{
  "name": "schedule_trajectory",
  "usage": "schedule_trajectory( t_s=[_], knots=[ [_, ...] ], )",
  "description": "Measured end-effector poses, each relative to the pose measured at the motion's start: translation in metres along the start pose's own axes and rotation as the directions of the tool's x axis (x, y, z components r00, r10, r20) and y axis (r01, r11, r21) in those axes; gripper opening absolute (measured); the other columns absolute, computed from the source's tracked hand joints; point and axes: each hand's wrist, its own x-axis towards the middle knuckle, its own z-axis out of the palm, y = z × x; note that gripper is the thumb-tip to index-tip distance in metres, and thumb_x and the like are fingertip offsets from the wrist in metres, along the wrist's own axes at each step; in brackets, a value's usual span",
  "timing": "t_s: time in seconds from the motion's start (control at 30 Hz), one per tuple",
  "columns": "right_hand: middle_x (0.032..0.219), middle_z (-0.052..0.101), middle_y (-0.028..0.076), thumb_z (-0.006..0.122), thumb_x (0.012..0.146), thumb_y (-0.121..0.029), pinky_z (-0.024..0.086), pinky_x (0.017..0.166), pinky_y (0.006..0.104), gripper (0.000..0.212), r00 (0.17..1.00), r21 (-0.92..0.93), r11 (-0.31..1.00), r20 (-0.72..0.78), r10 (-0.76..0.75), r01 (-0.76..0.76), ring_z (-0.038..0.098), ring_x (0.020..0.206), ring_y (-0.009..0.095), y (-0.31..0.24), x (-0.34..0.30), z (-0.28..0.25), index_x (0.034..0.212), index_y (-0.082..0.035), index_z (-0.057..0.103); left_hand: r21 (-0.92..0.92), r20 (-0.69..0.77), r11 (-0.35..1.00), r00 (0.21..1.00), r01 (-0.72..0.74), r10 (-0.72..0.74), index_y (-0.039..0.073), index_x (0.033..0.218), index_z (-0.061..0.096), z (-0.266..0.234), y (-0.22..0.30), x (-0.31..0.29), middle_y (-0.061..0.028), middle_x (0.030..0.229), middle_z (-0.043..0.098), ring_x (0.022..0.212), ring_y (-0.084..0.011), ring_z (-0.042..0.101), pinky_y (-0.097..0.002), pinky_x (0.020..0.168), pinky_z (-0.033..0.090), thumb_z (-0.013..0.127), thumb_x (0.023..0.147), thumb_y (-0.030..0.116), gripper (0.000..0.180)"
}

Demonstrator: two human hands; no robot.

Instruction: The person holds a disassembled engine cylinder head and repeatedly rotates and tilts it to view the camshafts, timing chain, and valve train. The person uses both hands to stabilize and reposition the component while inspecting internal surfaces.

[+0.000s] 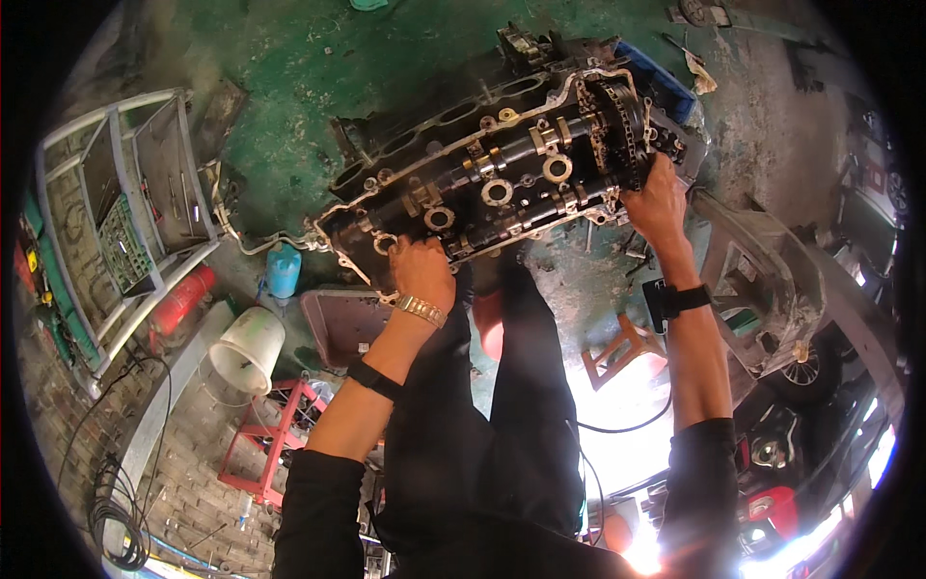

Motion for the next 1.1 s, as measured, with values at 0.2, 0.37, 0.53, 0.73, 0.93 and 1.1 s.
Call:
schedule_trajectory(
  t_s=[0.2,0.37,0.53,0.73,0.93,1.1],
  knots=[
    [0.11,0.06,0.026,0.073,0.072,-0.017,0.046,0.085,0.0501,0.047,0.997,-0.039,0.999,0.078,0.013,-0.01,0.058,0.104,0.046,0.001,0.004,-0.003,0.108,-0.001,0.048,0.024,0.0,1.0,1.0,0.009,-0.009,0.003,0.09,0.069,0.003,0.0,0.001,-0.0163,0.09,0.07,0.101,-0.0348,0.06,-0.0446,0.091,0.044,0.067,0.073,0.007,0.018],
    [0.108,0.061,0.025,0.075,0.071,-0.017,0.047,0.085,0.0507,0.051,0.993,-0.022,0.996,0.08,0.083,-0.082,0.059,0.101,0.046,-0.003,0.005,-0.004,0.112,-0.001,0.048,0.039,0.031,0.999,0.999,0.01,-0.011,0.003,0.091,0.07,-0.001,0.001,0.001,-0.0157,0.09,0.071,0.101,-0.0337,0.06,-0.0437,0.092,0.044,0.069,0.072,0.008,0.02],
    [0.107,0.062,0.027,0.074,0.071,-0.016,0.047,0.084,0.051,0.055,1.0,0.011,1.0,-0.025,0.006,-0.006,0.059,0.101,0.047,-0.004,-0.002,0.001,0.116,0.0,0.048,0.078,0.03,0.997,1.0,0.001,-0.004,0.004,0.089,0.07,0.0,-0.002,0.003,-0.0154,0.09,0.071,0.099,-0.0331,0.06,-0.043,0.091,0.044,0.069,0.071,0.009,0.019],
    [0.109,0.062,0.027,0.076,0.072,-0.018,0.048,0.084,0.05,0.058,0.999,0.046,0.999,0.038,-0.025,0.023,0.059,0.101,0.046,-0.011,0.001,-0.011,0.12,-0.001,0.048,0.021,0.036,1.0,0.999,0.019,-0.02,0.004,0.088,0.07,0.001,-0.002,0.001,-0.0163,0.089,0.07,0.097,-0.0335,0.062,-0.0442,0.091,0.045,0.067,0.071,0.006,0.017],
    [0.108,0.062,0.026,0.075,0.072,-0.017,0.048,0.084,0.0497,0.058,1.0,0.038,0.999,0.0,-0.028,0.028,0.059,0.1,0.047,-0.017,-0.003,-0.013,0.12,0.0,0.048,0.019,0.007,1.0,1.0,0.006,-0.006,0.003,0.09,0.069,0.001,-0.003,0.001,-0.0168,0.09,0.07,0.096,-0.0347,0.062,-0.0448,0.09,0.046,0.065,0.07,0.003,0.02],
    [0.103,0.062,0.028,0.072,0.073,-0.018,0.048,0.082,0.0508,0.049,0.998,0.002,1.0,0.065,0.009,-0.009,0.06,0.099,0.047,-0.015,0.0,-0.012,0.112,0.001,0.049,0.023,0.004,1.0,1.0,-0.016,0.016,0.002,0.089,0.068,0.003,-0.005,-0.002,-0.0174,0.09,0.069,0.095,-0.035,0.062,-0.0448,0.088,0.047,0.066,0.069,0.004,0.019]
  ],
)
